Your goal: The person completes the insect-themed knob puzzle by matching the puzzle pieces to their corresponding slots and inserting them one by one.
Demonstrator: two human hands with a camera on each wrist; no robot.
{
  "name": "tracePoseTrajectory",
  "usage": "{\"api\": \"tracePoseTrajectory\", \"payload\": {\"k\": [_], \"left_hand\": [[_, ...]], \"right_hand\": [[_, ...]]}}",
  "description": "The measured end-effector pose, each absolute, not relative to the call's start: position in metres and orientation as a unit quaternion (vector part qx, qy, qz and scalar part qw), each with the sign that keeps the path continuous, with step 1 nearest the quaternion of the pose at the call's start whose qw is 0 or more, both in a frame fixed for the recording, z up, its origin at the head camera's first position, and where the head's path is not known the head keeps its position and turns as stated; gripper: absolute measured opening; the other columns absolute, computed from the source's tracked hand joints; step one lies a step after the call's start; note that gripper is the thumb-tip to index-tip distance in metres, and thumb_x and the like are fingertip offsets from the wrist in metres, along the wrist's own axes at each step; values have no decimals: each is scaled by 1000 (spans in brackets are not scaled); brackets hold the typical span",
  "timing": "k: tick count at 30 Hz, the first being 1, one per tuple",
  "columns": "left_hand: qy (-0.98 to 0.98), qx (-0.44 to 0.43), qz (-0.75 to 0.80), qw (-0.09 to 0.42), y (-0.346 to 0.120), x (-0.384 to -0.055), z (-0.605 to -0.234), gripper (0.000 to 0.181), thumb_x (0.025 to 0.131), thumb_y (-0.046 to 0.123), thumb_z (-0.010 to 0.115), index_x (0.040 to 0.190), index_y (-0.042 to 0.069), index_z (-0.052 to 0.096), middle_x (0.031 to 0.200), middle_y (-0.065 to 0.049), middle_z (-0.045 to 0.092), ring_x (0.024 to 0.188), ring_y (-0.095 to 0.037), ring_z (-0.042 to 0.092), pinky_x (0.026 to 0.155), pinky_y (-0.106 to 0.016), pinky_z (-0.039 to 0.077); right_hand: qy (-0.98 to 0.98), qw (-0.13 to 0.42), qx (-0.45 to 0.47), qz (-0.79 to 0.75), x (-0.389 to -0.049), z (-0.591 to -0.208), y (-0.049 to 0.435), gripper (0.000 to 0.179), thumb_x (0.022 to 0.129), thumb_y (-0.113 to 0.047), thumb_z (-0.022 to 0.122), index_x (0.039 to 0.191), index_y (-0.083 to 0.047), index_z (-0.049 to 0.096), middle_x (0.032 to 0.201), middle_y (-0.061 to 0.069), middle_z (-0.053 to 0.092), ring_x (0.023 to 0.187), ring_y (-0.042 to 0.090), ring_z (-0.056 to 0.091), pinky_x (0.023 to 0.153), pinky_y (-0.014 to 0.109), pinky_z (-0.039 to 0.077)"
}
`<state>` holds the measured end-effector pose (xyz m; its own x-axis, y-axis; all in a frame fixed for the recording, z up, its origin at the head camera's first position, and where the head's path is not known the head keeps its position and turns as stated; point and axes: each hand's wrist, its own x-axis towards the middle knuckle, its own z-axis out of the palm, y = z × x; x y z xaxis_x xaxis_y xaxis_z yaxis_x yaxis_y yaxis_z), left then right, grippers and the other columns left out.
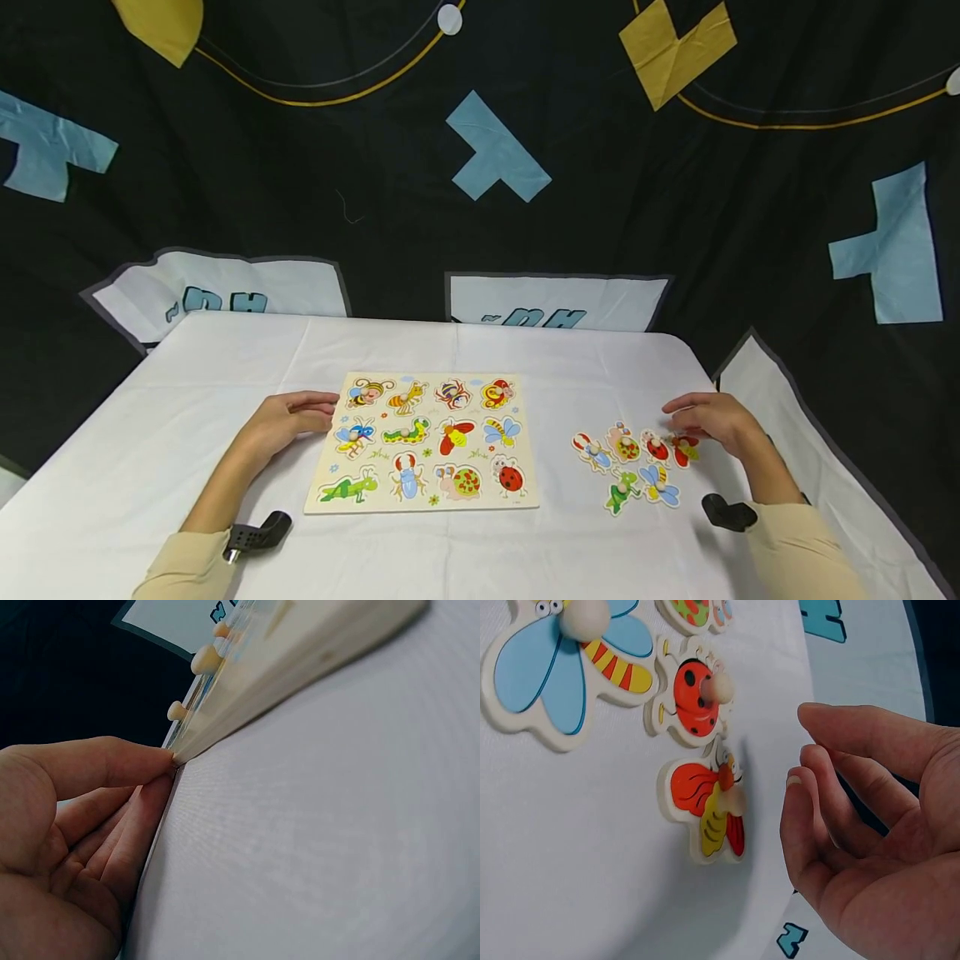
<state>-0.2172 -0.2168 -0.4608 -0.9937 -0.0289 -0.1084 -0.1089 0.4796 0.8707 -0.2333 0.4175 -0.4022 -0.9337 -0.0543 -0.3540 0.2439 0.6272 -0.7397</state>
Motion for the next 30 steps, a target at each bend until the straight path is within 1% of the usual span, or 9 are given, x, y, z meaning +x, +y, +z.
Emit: {"api": "tracePoseTrajectory", "payload": {"k": [3,5,8,15,20,27,30], "left_hand": [[860,-35,508,34,-218,-218,-461,47,85,14,75,131,8,68,114,-8,76,105,-15,65,100,-37,41],[859,-33,510,33,-218,-219,-461,47,85,14,76,131,8,68,114,-8,76,105,-14,65,99,-35,42],[858,-33,512,34,-218,-219,-461,48,84,14,76,131,8,68,114,-8,76,104,-14,65,98,-34,42],[861,-29,507,29,-218,-219,-461,47,84,14,76,130,9,69,115,-7,76,106,-14,65,101,-37,41],[862,-28,504,30,-219,-218,-461,47,84,15,77,130,9,69,114,-7,76,104,-13,65,101,-37,41],[859,-34,509,32,-219,-218,-462,48,84,14,77,131,9,68,116,-8,75,105,-13,66,104,-39,40],[858,-37,511,34,-219,-218,-463,48,84,14,77,131,9,68,116,-8,75,106,-13,66,104,-40,40]], "right_hand": [[878,182,60,-439,-233,-403,420,38,95,-14,67,126,9,63,110,8,73,86,20,64,80,28,58],[873,186,65,-446,-232,-405,422,38,95,-12,67,126,9,63,106,6,74,84,20,65,79,28,58],[870,190,71,-448,-231,-407,425,37,95,-12,67,125,9,64,104,4,75,84,19,66,79,28,58],[874,195,73,-438,-231,-413,433,35,93,-13,69,121,7,68,106,2,74,87,15,63,78,27,57],[878,197,71,-430,-230,-417,437,34,91,-13,71,120,5,69,108,3,74,88,14,61,77,28,57],[875,207,77,-430,-228,-423,439,32,90,-10,71,120,4,70,112,8,74,91,16,63,78,27,57],[878,203,83,-425,-227,-425,439,32,89,-9,71,118,4,71,112,9,73,91,16,62,78,27,56]]}}
